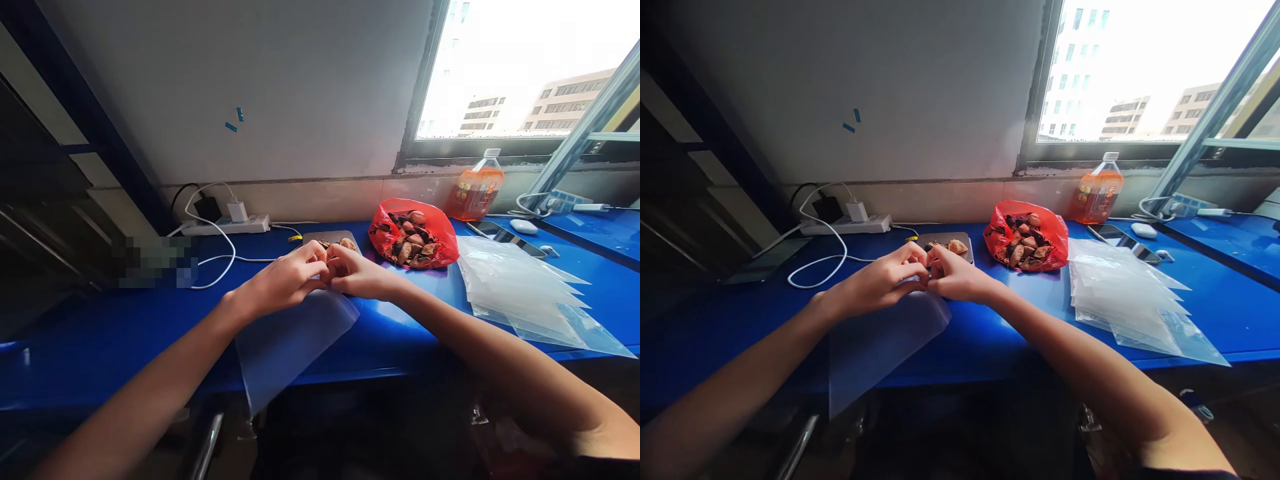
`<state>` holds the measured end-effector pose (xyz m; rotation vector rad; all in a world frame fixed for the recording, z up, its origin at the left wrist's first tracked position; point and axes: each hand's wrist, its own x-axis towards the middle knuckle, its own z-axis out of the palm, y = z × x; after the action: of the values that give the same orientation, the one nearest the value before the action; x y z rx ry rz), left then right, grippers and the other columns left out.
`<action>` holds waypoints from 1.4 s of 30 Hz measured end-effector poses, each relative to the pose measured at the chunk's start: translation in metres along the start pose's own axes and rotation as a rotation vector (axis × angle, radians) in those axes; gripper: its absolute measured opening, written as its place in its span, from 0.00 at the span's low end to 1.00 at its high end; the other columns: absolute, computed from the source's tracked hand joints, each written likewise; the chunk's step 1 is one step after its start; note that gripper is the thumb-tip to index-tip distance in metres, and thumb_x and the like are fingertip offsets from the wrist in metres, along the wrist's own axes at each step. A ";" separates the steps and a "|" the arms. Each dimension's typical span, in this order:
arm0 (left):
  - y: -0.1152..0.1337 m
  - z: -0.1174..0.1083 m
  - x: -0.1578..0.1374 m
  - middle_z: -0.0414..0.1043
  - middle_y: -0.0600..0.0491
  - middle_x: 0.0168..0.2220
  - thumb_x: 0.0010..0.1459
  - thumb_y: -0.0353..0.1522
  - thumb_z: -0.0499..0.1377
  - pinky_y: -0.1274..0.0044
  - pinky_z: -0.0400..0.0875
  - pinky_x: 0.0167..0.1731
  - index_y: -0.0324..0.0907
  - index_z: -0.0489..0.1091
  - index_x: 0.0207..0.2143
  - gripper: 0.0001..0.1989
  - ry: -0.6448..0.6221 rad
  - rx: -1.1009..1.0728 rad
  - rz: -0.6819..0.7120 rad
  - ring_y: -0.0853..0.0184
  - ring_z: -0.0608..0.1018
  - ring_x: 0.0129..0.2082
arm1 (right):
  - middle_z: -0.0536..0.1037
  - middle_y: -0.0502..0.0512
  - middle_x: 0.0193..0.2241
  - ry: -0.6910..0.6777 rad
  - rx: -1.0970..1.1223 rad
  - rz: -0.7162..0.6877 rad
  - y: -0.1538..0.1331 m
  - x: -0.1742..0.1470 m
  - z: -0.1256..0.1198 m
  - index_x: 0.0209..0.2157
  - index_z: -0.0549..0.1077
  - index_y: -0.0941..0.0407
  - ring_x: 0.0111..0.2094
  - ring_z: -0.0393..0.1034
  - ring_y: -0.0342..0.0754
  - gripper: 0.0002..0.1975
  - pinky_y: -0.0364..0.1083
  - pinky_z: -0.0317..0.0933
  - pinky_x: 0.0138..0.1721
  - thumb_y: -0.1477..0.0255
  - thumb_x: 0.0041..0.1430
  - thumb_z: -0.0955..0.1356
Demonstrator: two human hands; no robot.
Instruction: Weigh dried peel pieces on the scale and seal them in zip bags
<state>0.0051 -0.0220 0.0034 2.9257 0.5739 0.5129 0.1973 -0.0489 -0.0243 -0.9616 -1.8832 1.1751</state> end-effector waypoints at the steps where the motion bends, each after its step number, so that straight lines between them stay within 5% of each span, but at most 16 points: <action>1: 0.002 0.000 0.001 0.63 0.48 0.44 0.63 0.31 0.51 0.70 0.70 0.45 0.41 0.69 0.37 0.07 -0.017 -0.014 0.000 0.63 0.70 0.44 | 0.63 0.45 0.26 0.000 -0.050 -0.012 0.001 0.000 0.000 0.34 0.59 0.55 0.26 0.56 0.40 0.13 0.40 0.47 0.23 0.71 0.46 0.66; 14: 0.004 -0.017 -0.007 0.59 0.48 0.48 0.62 0.30 0.54 0.70 0.69 0.49 0.42 0.71 0.36 0.06 -0.044 -0.108 -0.016 0.62 0.69 0.49 | 0.62 0.44 0.23 -0.066 -0.229 -0.086 0.003 0.000 -0.012 0.31 0.67 0.58 0.24 0.55 0.39 0.04 0.40 0.49 0.23 0.74 0.52 0.66; 23: 0.008 -0.020 -0.008 0.60 0.48 0.51 0.62 0.28 0.55 0.68 0.67 0.55 0.42 0.71 0.37 0.05 -0.068 -0.112 0.024 0.60 0.66 0.56 | 0.70 0.49 0.29 0.045 -0.624 -0.250 -0.007 -0.008 0.008 0.30 0.65 0.57 0.29 0.62 0.42 0.12 0.42 0.54 0.29 0.70 0.51 0.72; 27: 0.013 -0.020 -0.006 0.61 0.47 0.52 0.61 0.30 0.57 0.70 0.70 0.52 0.43 0.69 0.39 0.04 -0.010 -0.167 0.005 0.60 0.66 0.57 | 0.72 0.54 0.39 -0.043 -0.666 -0.295 -0.011 -0.014 0.006 0.42 0.66 0.57 0.35 0.66 0.46 0.24 0.45 0.60 0.35 0.65 0.46 0.75; 34: 0.019 -0.016 -0.011 0.50 0.41 0.65 0.43 0.49 0.68 0.56 0.61 0.58 0.47 0.55 0.58 0.43 -0.035 -0.083 -0.037 0.47 0.57 0.64 | 0.69 0.60 0.50 0.034 -0.639 -0.313 -0.016 -0.015 -0.006 0.51 0.65 0.56 0.46 0.65 0.54 0.33 0.51 0.62 0.45 0.59 0.45 0.76; 37: 0.018 -0.014 -0.012 0.57 0.43 0.61 0.44 0.45 0.69 0.59 0.65 0.56 0.48 0.54 0.58 0.42 -0.021 -0.078 -0.053 0.49 0.64 0.61 | 0.69 0.59 0.51 0.058 -0.645 -0.401 -0.016 -0.012 -0.009 0.50 0.65 0.55 0.50 0.63 0.54 0.33 0.53 0.60 0.50 0.58 0.44 0.76; 42: 0.001 -0.019 -0.016 0.63 0.45 0.58 0.50 0.42 0.66 0.66 0.72 0.49 0.53 0.49 0.61 0.41 0.076 -0.074 -0.167 0.54 0.71 0.56 | 0.72 0.53 0.34 0.320 -0.596 -0.373 -0.007 -0.003 -0.025 0.42 0.67 0.56 0.36 0.67 0.47 0.12 0.46 0.62 0.39 0.64 0.58 0.68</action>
<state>-0.0151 -0.0285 0.0163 2.7672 0.7825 0.6118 0.2186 -0.0442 -0.0098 -0.9682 -2.0580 0.2181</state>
